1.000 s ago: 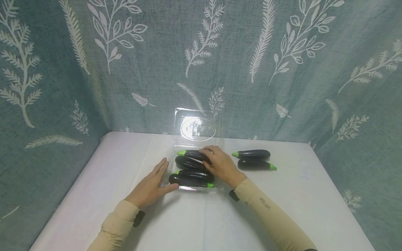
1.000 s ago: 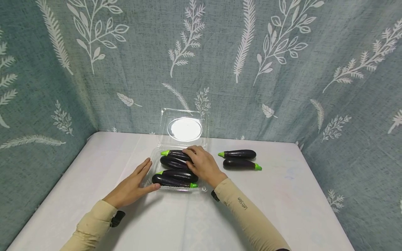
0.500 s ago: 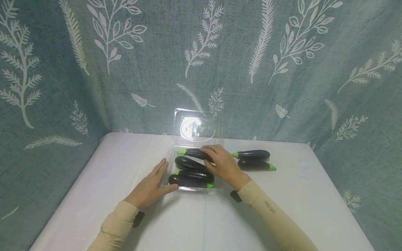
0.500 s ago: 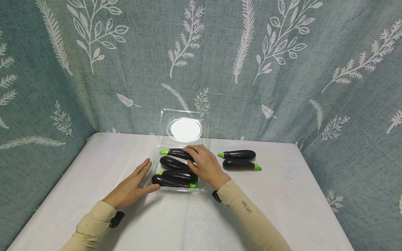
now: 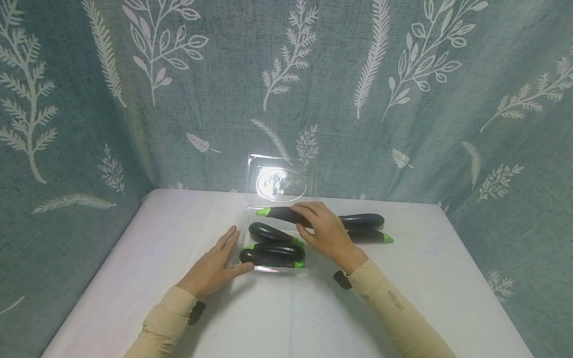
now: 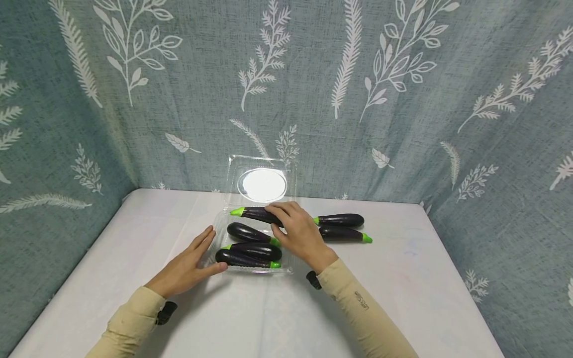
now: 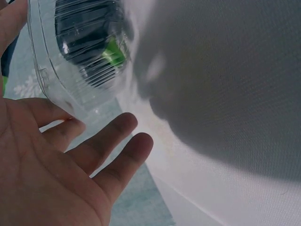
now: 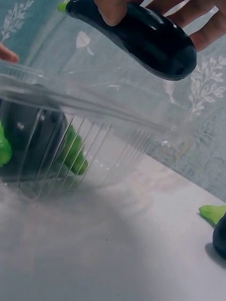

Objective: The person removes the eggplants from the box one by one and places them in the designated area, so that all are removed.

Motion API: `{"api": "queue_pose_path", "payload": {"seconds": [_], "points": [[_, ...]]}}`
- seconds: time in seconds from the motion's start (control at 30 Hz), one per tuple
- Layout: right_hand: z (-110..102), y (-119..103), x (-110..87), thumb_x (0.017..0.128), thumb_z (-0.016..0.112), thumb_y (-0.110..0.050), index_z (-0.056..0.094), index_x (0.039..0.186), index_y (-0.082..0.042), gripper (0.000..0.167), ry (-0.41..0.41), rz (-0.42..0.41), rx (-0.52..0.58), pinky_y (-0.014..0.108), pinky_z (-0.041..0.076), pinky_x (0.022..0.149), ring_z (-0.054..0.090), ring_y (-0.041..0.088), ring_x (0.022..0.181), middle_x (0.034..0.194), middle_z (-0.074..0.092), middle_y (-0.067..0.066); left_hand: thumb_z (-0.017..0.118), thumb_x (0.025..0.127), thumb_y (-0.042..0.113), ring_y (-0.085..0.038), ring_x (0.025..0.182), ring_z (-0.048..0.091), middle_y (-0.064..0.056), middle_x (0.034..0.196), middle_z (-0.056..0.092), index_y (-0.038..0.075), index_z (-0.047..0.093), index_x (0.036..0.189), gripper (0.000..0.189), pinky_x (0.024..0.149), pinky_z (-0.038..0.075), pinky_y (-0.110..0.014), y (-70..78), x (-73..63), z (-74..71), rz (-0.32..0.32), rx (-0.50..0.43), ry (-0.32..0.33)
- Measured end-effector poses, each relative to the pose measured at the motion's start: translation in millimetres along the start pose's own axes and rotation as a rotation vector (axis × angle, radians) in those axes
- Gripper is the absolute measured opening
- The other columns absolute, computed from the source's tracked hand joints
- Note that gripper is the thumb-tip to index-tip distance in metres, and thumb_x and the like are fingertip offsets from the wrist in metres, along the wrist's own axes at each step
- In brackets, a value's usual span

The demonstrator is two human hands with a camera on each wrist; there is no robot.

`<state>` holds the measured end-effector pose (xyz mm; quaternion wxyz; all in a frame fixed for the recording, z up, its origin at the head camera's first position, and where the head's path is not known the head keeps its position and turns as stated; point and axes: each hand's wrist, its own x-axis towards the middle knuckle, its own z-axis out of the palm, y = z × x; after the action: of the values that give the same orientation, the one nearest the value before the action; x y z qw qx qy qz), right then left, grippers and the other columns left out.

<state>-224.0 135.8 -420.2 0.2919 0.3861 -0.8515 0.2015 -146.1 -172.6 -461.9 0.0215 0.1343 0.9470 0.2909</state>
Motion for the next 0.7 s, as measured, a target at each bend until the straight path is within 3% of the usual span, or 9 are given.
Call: {"api": "queue_pose_path", "payload": {"seconds": [0.47, 0.7], "points": [[-19.5, 6.3, -12.4, 0.086, 0.074, -0.013, 0.069, 0.127, -0.012, 0.042, 0.053, 0.057, 0.03, 0.038, 0.052, 0.1, 0.06, 0.023, 0.12, 0.128, 0.067, 0.002, 0.062, 0.091, 0.067, -0.044, 0.146, 0.031, -0.01, 0.169, 0.014, 0.005, 0.021, 0.162, 0.102, 0.114, 0.032, -0.062, 0.2, -0.1, 0.6, 0.001, 0.007, 0.003], [-25.4, 12.1, -21.7, 0.083, 0.071, -0.015, 0.07, 0.123, -0.014, 0.04, 0.06, 0.094, 0.014, 0.034, 0.052, 0.098, 0.061, 0.02, 0.114, 0.124, 0.068, -0.001, 0.063, 0.091, 0.065, -0.044, 0.146, 0.031, -0.009, 0.17, 0.013, 0.005, 0.021, 0.162, 0.101, 0.114, 0.031, -0.062, 1.5, -0.2, -0.3, 0.001, 0.002, -0.001]]}}
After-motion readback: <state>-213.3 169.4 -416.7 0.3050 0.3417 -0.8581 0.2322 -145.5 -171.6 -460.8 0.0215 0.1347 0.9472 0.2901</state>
